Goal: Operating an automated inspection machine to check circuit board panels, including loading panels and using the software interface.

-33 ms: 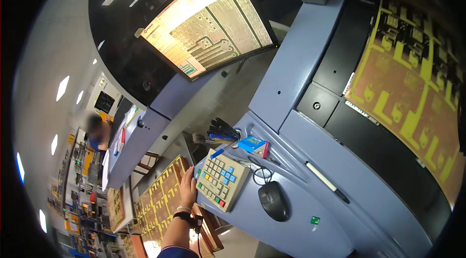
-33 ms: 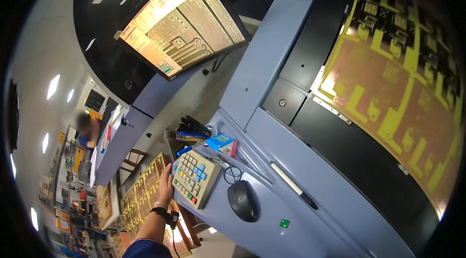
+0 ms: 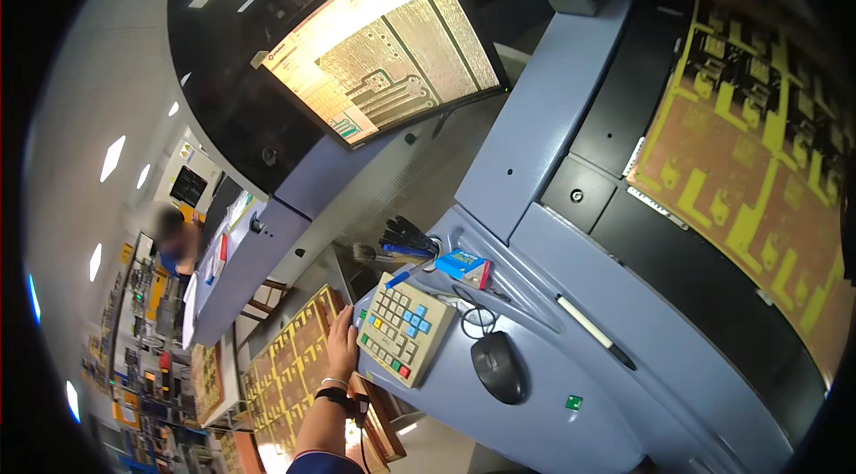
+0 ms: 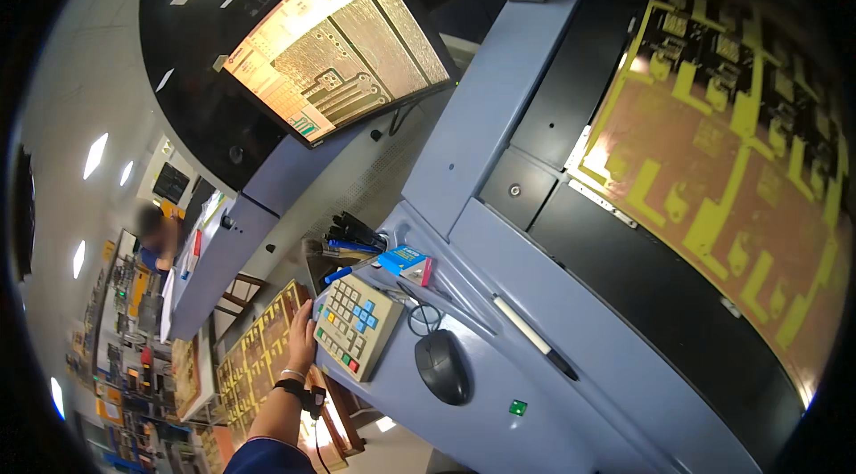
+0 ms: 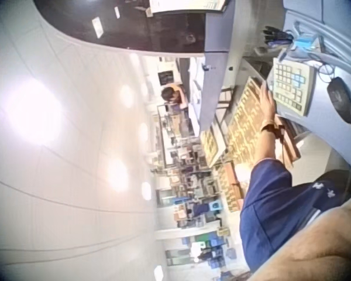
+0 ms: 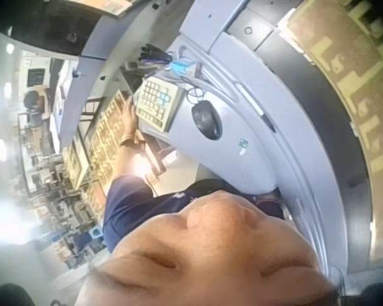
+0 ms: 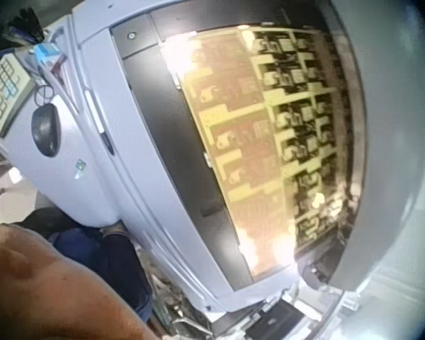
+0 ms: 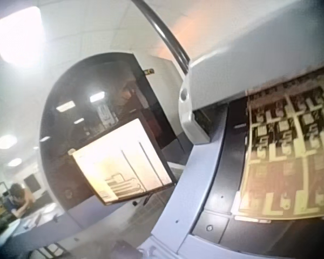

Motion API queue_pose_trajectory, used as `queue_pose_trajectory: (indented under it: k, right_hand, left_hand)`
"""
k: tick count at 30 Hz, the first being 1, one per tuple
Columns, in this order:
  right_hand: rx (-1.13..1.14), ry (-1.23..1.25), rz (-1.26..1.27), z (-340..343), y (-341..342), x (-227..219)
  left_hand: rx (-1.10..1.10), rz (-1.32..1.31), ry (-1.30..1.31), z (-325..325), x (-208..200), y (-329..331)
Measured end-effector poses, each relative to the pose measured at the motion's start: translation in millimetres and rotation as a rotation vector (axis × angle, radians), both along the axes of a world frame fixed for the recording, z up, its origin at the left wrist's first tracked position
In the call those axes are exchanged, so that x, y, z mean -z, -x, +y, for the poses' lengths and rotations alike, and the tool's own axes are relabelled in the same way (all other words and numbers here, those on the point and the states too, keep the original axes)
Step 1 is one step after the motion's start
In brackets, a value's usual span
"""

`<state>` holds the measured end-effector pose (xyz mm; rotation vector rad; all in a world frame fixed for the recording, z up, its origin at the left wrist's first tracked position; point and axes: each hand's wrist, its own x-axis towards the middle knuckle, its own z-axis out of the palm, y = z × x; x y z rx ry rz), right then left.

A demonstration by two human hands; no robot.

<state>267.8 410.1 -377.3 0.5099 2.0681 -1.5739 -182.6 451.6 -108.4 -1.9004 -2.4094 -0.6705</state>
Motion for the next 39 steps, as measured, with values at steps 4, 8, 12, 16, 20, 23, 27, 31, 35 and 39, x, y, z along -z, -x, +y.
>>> queue_pose_trajectory:
  k: [4,8,12,16,20,23,27,31,35,39]
  right_hand:
    - [0.061,-0.158,0.011,18,-46,-34]
    - [0.184,-0.286,-0.018,0,-96,-65]
    - [0.396,-0.375,-0.06,-51,-150,-97]
    - [0.536,-0.187,0.004,-93,-180,-179]
    - [0.668,-0.078,0.307,-113,-217,-325]
    - [0.867,-0.13,0.446,-120,-258,-415]
    - [1.304,-0.875,0.625,-117,-334,-473]
    - [1.807,-1.225,0.685,-93,-425,-505]
    - [1.979,-1.207,0.923,-47,-505,-529]
    - [2.169,-1.037,1.144,-6,-568,-527]
  left_hand:
    - [-0.011,0.015,-0.089,-2,6,2]
    - [-0.008,-0.026,-0.165,12,21,0]
    - [-0.063,-0.135,-0.152,8,23,5]
    - [-0.031,-0.066,-0.17,14,27,15]
    - [-0.024,-0.115,-0.208,13,47,33]
    - [-0.016,-0.301,-0.374,5,47,33]
    - [0.14,-0.434,-0.437,-3,-29,-35]
    - [0.369,-0.426,-0.397,-11,-127,-139]
    - [0.67,-0.567,-0.338,-8,-180,-244]
    - [0.991,-0.523,-0.224,11,-202,-328]
